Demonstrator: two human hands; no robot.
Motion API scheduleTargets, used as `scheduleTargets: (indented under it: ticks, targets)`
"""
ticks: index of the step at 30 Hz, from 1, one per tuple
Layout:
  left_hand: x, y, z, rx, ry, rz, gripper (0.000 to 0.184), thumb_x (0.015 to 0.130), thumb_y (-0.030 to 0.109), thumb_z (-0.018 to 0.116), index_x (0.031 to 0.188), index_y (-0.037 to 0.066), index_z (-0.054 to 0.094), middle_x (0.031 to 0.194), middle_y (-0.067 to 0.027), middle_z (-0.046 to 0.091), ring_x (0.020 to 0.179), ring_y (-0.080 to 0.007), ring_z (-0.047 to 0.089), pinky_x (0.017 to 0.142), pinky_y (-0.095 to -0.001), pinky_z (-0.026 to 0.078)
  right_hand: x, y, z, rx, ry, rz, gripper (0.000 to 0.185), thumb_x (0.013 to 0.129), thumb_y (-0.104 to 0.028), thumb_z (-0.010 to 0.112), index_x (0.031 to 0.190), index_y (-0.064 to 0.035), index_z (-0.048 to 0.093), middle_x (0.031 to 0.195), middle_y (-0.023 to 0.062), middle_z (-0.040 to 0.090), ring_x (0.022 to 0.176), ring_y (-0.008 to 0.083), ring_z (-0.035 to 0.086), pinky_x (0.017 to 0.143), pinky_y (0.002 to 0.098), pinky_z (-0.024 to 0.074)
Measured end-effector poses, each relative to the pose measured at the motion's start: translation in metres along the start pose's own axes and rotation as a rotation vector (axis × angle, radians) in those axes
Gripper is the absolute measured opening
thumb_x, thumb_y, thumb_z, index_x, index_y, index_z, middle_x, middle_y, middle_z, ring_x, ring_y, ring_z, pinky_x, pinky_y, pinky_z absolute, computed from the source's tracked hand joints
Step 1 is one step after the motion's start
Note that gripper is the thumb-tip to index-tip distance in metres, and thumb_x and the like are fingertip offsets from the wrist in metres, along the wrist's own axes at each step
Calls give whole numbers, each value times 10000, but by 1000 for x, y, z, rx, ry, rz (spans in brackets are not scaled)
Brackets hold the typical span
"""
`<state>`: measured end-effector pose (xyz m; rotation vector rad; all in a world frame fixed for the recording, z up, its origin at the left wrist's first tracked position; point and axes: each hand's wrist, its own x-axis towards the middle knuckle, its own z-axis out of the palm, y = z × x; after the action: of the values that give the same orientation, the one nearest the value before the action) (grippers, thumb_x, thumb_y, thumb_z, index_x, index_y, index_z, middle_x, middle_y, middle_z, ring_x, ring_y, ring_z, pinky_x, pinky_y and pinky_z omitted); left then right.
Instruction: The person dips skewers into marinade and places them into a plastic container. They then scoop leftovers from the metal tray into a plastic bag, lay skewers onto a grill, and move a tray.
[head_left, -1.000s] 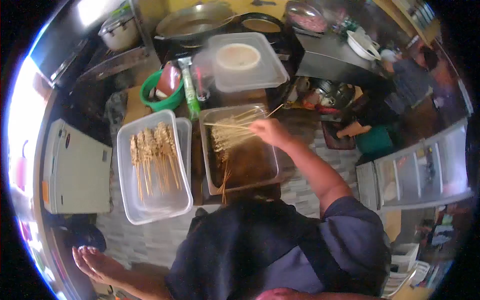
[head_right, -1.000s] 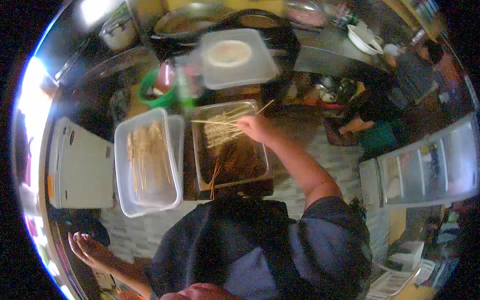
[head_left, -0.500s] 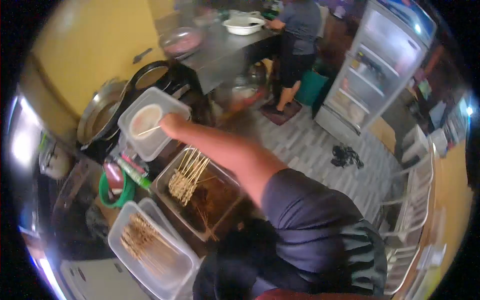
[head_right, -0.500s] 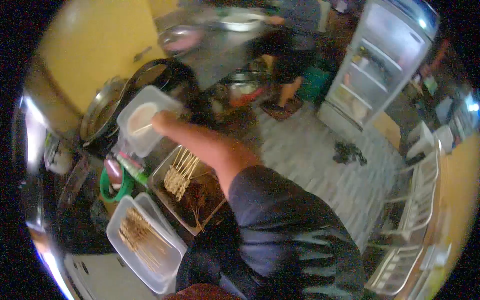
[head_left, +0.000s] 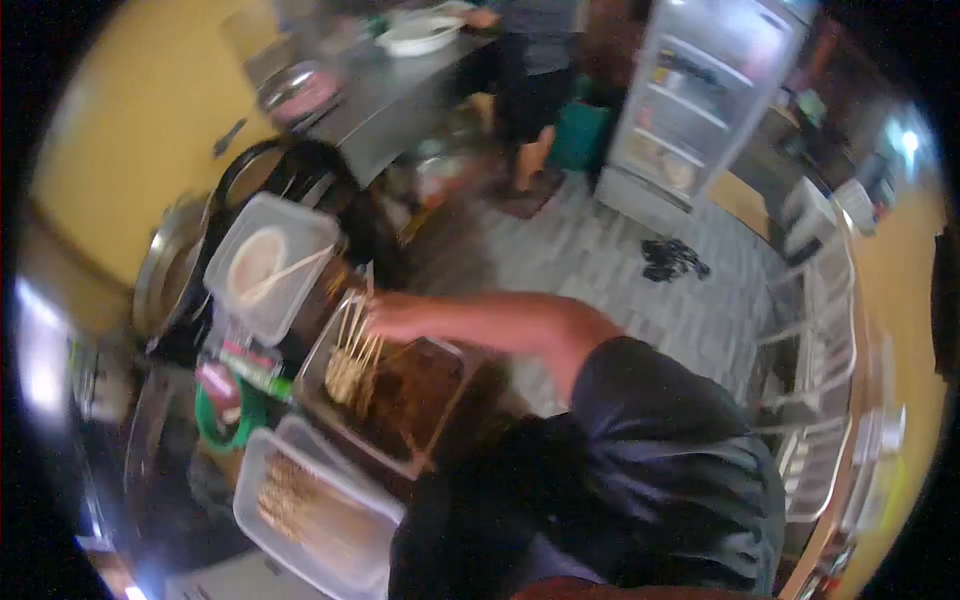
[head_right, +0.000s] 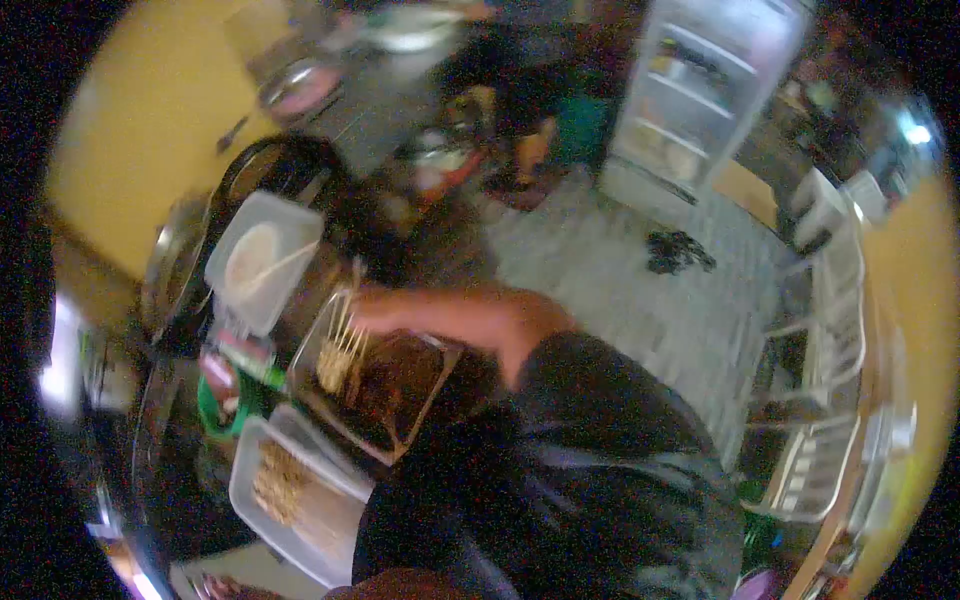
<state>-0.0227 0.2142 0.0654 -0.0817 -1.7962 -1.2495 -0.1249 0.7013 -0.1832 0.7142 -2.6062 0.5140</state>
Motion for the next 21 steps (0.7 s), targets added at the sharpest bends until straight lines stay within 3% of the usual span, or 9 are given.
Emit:
scheduleTargets:
  ticks: [1, 5, 8, 11, 13, 14, 17, 19, 21]
  targets:
    - [3, -11, -6, -7, -17, -45, 335, 836, 183, 406, 1082, -41, 452, 971, -154, 540, 822, -230, 534, 690, -294, 444, -13, 13, 21, 176, 94, 64, 55, 615, -90, 533, 666, -69, 538, 732, 102, 528, 756, 274, 486, 690, 384, 402]
    - [-8, -9, -27, -257, 96, -147, 275, 811, 101, 499, 1056, -21, 478, 978, -93, 496, 777, -136, 465, 649, -232, 382, -14, -38, -53, -68, 14, -29, 230, 576, -91, 575, 804, -59, 574, 893, 104, 534, 878, 287, 472, 751, 382, 398]
    - [-17, 23, -23, -174, 210, -226, 303, 797, 109, 510, 1062, -30, 464, 832, -63, 482, 704, -117, 420, 619, -216, 352, -18, -35, -7, 47, 99, 195, 306, 614, -100, 584, 916, -54, 574, 1046, 126, 517, 1008, 316, 437, 840, 394, 367]
    - [-27, 26, -47, -87, 312, -253, 304, 793, 110, 511, 1055, -35, 465, 839, -62, 480, 710, -123, 427, 620, -223, 357, -2, -42, -13, -94, 296, -3, 174, 674, -150, 520, 813, -70, 587, 898, 82, 533, 882, 260, 473, 769, 382, 393]
    - [-35, 8, -88, -1, 157, -159, 229, 827, 68, 474, 1053, 32, 487, 1068, -121, 479, 902, -175, 497, 714, -263, 437, 3, -31, 2, -363, 262, -111, 167, 678, -154, 519, 819, -95, 588, 898, 65, 532, 908, 236, 458, 788, 379, 379]
    - [-41, 9, -99, 21, 176, -161, 229, 827, 68, 474, 1053, 32, 487, 1068, -121, 479, 902, -175, 497, 714, -263, 437, 7, -25, 14, -151, -221, 230, 210, 736, -154, 480, 906, -100, 591, 1021, 81, 526, 998, 277, 433, 885, 475, 301]
    - [-53, 29, -97, 386, 214, -94, 216, 818, 18, 473, 1028, 61, 490, 1092, -137, 473, 903, -201, 513, 688, -287, 472, 15, -30, 6, -374, -435, 110, 182, 731, -149, 472, 855, -96, 596, 933, 84, 543, 938, 246, 452, 856, 471, 312]
    - [-62, 36, -94, 477, 139, 186, 295, 790, 128, 515, 1032, -38, 485, 889, -83, 479, 743, -135, 460, 620, -232, 384, 23, -36, 2, -395, -517, 107, 178, 721, -131, 472, 843, -94, 595, 910, 93, 555, 911, 247, 473, 830, 448, 342]
    - [-67, 51, -91, 319, 267, -2, 304, 792, 124, 508, 1053, -30, 481, 872, -82, 485, 738, -135, 460, 628, -230, 378, 27, -36, 8, -416, -595, 106, 174, 710, -113, 471, 831, -92, 594, 887, 102, 567, 883, 248, 494, 803, 425, 373]
